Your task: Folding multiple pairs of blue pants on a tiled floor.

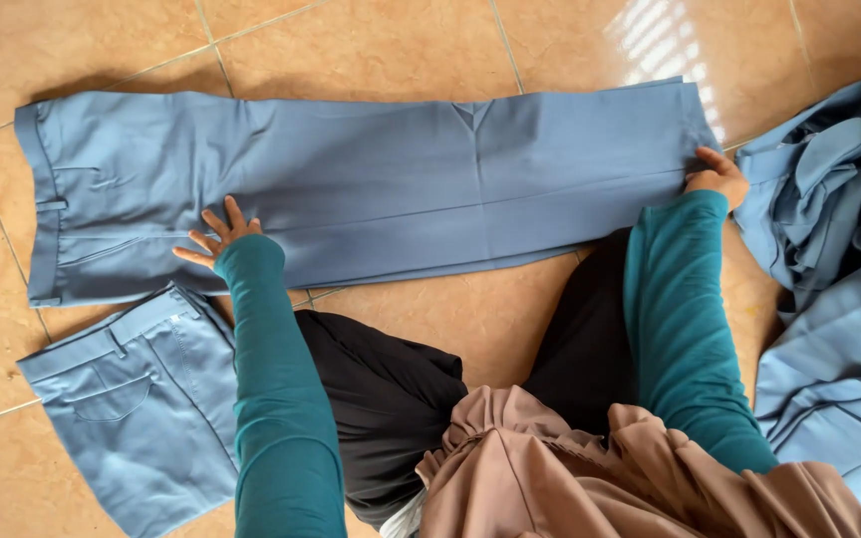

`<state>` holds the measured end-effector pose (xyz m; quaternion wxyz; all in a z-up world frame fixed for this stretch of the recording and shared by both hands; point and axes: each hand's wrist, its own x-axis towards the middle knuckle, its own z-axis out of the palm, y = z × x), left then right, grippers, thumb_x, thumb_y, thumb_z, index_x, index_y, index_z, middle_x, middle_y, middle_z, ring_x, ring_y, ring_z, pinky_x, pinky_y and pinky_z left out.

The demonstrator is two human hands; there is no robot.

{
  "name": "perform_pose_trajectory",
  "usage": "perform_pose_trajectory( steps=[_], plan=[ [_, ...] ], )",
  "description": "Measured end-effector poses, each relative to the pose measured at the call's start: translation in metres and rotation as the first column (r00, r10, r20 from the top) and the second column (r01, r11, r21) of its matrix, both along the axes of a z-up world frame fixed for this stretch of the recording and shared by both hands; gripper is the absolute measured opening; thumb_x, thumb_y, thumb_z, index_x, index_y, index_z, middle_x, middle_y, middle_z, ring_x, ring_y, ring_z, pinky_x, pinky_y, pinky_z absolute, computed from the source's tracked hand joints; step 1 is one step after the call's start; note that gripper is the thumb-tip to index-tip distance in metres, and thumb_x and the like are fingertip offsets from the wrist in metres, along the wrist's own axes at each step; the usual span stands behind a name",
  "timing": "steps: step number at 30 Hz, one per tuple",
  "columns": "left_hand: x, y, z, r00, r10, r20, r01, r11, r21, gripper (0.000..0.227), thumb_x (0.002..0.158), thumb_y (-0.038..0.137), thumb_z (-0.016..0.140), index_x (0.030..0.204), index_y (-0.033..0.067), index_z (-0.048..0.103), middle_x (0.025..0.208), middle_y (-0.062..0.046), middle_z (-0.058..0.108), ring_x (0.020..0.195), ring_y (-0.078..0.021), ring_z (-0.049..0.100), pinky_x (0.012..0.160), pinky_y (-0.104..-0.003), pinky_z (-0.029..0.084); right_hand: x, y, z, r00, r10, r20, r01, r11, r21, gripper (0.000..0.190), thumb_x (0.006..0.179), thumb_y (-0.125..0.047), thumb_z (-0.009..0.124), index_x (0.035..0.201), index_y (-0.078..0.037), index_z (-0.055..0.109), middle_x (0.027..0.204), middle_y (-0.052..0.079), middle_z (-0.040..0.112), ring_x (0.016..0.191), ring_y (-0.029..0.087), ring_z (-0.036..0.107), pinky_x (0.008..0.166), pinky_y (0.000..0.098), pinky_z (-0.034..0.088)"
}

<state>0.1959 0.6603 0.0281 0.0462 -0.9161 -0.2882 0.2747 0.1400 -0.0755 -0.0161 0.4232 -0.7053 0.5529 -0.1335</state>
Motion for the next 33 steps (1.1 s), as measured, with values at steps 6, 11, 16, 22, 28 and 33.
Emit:
perform_pose_trajectory(
  steps=[6, 11, 16, 22, 28, 33],
  plan=[
    [0.006, -0.05, -0.009, 0.969, -0.111, 0.22, 0.105, 0.994, 0.037, 0.07, 0.106, 0.039, 0.05, 0.167, 0.0259, 0.019, 0.174, -0.01, 0.007, 0.158, -0.0389, 0.006, 0.116, -0.07, -0.02, -0.008, -0.05, -0.092, 0.981, 0.037, -0.188, -0.071, 0.981, -0.178, 0.051, 0.078, -0.011, 0.065, 0.115, -0.045, 0.07, 0.114, -0.004, 0.073, 0.117, 0.018, 0.066, 0.104, 0.0338, 0.054],
    [0.007, -0.141, -0.068, 0.848, -0.34, 0.408, 0.439, 0.88, -0.18, 0.072, 0.102, 0.056, 0.047, 0.164, 0.0406, 0.012, 0.171, -0.002, 0.008, 0.156, -0.0339, 0.008, 0.119, -0.066, 0.015, 0.001, -0.004, -0.044, 0.934, 0.208, -0.291, -0.264, 0.95, -0.167, 0.059, 0.079, -0.006, 0.056, 0.129, -0.035, 0.064, 0.123, 0.004, 0.07, 0.123, 0.026, 0.062, 0.109, 0.041, 0.048],
    [0.012, -0.161, -0.024, 0.922, -0.363, 0.137, 0.385, 0.898, -0.214, 0.068, 0.105, 0.068, 0.025, 0.161, 0.049, -0.008, 0.172, 0.007, -0.014, 0.157, -0.0314, -0.013, 0.119, -0.072, 0.001, 0.007, 0.031, 0.006, 0.897, 0.286, -0.337, -0.33, 0.941, -0.079, 0.06, 0.086, -0.009, 0.053, 0.14, -0.034, 0.054, 0.134, 0.009, 0.066, 0.131, 0.029, 0.057, 0.114, 0.0402, 0.044],
    [0.032, -0.079, -0.05, 0.912, -0.375, 0.169, 0.394, 0.914, -0.097, 0.069, 0.101, 0.075, 0.02, 0.16, 0.0527, -0.008, 0.172, 0.01, -0.011, 0.158, -0.029, -0.01, 0.12, -0.074, 0.0, 0.022, 0.035, -0.015, 0.782, 0.467, -0.413, -0.523, 0.852, -0.027, 0.068, 0.079, -0.03, 0.082, 0.142, -0.031, 0.055, 0.125, 0.01, 0.07, 0.126, 0.034, 0.06, 0.108, 0.0473, 0.046],
    [0.035, -0.062, -0.051, 0.969, -0.226, 0.104, 0.221, 0.974, 0.056, 0.075, 0.101, 0.079, 0.014, 0.164, 0.0427, -0.007, 0.172, -0.001, -0.012, 0.156, -0.0358, -0.015, 0.116, -0.072, -0.019, 0.026, 0.059, -0.002, 0.665, 0.588, -0.46, -0.668, 0.744, -0.013, 0.055, 0.078, -0.035, 0.083, 0.13, -0.034, 0.066, 0.106, 0.005, 0.074, 0.113, 0.034, 0.067, 0.098, 0.0491, 0.053],
    [-0.007, -0.11, -0.113, 0.498, -0.263, 0.826, 0.716, 0.663, -0.221, 0.028, 0.097, 0.025, 0.069, 0.123, 0.0329, 0.068, 0.114, 0.006, 0.067, 0.113, -0.0191, 0.062, 0.101, -0.035, 0.047, 0.026, 0.061, 0.006, 0.686, 0.604, -0.406, -0.681, 0.73, -0.065, 0.05, 0.084, -0.032, 0.08, 0.131, -0.033, 0.064, 0.103, 0.004, 0.071, 0.111, 0.033, 0.067, 0.095, 0.0514, 0.054]
  ],
)
